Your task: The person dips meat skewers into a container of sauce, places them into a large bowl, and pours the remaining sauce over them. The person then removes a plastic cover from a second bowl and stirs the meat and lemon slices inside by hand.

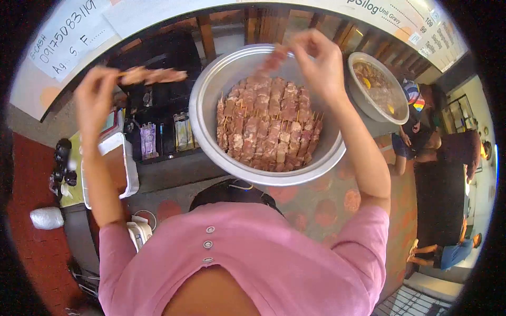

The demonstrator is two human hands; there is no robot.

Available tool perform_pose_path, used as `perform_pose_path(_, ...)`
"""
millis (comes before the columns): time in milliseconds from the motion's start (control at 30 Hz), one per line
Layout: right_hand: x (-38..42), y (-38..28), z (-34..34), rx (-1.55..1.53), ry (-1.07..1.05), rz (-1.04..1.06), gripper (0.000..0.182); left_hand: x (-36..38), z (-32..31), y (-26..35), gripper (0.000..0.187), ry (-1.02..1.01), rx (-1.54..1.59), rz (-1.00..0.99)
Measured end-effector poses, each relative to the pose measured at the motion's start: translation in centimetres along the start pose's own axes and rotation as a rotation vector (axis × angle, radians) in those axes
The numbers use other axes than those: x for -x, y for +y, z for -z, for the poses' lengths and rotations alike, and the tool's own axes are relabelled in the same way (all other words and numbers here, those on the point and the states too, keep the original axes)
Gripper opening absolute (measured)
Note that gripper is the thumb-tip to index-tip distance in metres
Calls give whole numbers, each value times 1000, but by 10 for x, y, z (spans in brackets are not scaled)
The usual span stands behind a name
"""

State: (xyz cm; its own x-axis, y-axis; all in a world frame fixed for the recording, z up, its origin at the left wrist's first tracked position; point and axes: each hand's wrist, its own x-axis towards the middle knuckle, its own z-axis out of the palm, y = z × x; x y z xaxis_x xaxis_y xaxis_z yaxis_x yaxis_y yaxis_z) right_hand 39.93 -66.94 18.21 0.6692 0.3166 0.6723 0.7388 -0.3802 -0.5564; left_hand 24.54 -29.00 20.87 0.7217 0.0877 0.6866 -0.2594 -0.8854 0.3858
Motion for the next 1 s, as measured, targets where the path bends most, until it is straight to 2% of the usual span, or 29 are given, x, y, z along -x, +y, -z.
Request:
perform_pose_path(33,10,13,5,79,-3,-8,10,-6,-30,15,12,-10,-50,1)
perform_pose_path(67,19,28,8,185,-6,81,4,-11,-59,26,9,-14,-7,-26)
perform_pose_path(133,36,53,8,455,-79,209,9,-17,-115,29,7,-92,16,-171)
perform_pose_path(200,48,74,8,539,-173,382,8,-11,-162,27,5,-50,-95,-386)
perform_pose_path(233,53,90,10,616,-304,407,22,-8,-180,25,7,-68,-95,-434)
perform_pose_path(267,59,104,8,606,-308,421,22,-5,-195,22,8,-86,-98,-480)
perform_pose_path(333,66,112,-2,803,-407,720,25,3,-216,15,10,-90,-144,-618)
perform_pose_path(367,70,107,-2,789,-611,688,30,10,-223,11,19,-169,-176,-629)
perform_pose_path(400,74,96,-4,951,-743,710,27,16,-225,11,19,-170,-189,-618)
perform_pose_path(467,87,109,-15,849,-893,693,26,31,-230,14,9,-313,-233,-660)
perform_pose_path(533,100,110,-21,875,-951,709,26,37,-231,11,10,-385,-243,-646)
perform_pose_path(600,109,106,-27,889,-1010,751,27,41,-231,12,8,-629,-290,-606)
perform_pose_path(667,110,108,-33,860,-1179,618,36,48,-229,16,9,-661,-266,-614)
perform_pose_path(733,109,106,-38,690,-968,768,37,54,-239,17,10,-657,-315,-625)
perform_pose_path(767,112,111,-41,791,-1037,742,35,61,-244,12,9,-566,-263,-626)
perform_pose_path(800,111,109,-46,709,-977,756,33,67,-258,7,10,-594,-298,-548)
perform_pose_path(833,104,89,-46,687,-920,742,32,63,-242,14,8,-742,-352,-466)
perform_pose_path(867,101,100,-47,713,-1024,689,27,65,-244,12,6,-587,-334,-470)
perform_pose_path(900,86,75,-54,814,-1178,471,26,69,-240,5,6,-435,-315,-494)
perform_pose_path(933,70,48,-55,921,-1320,230,24,73,-219,0,6,-439,-339,-456)
perform_pose_path(967,59,40,-60,906,-1333,261,24,70,-189,5,8,-324,-300,-369)
perform_pose_path(1000,49,36,-65,781,-1109,400,21,68,-160,8,11,-209,-258,-289)
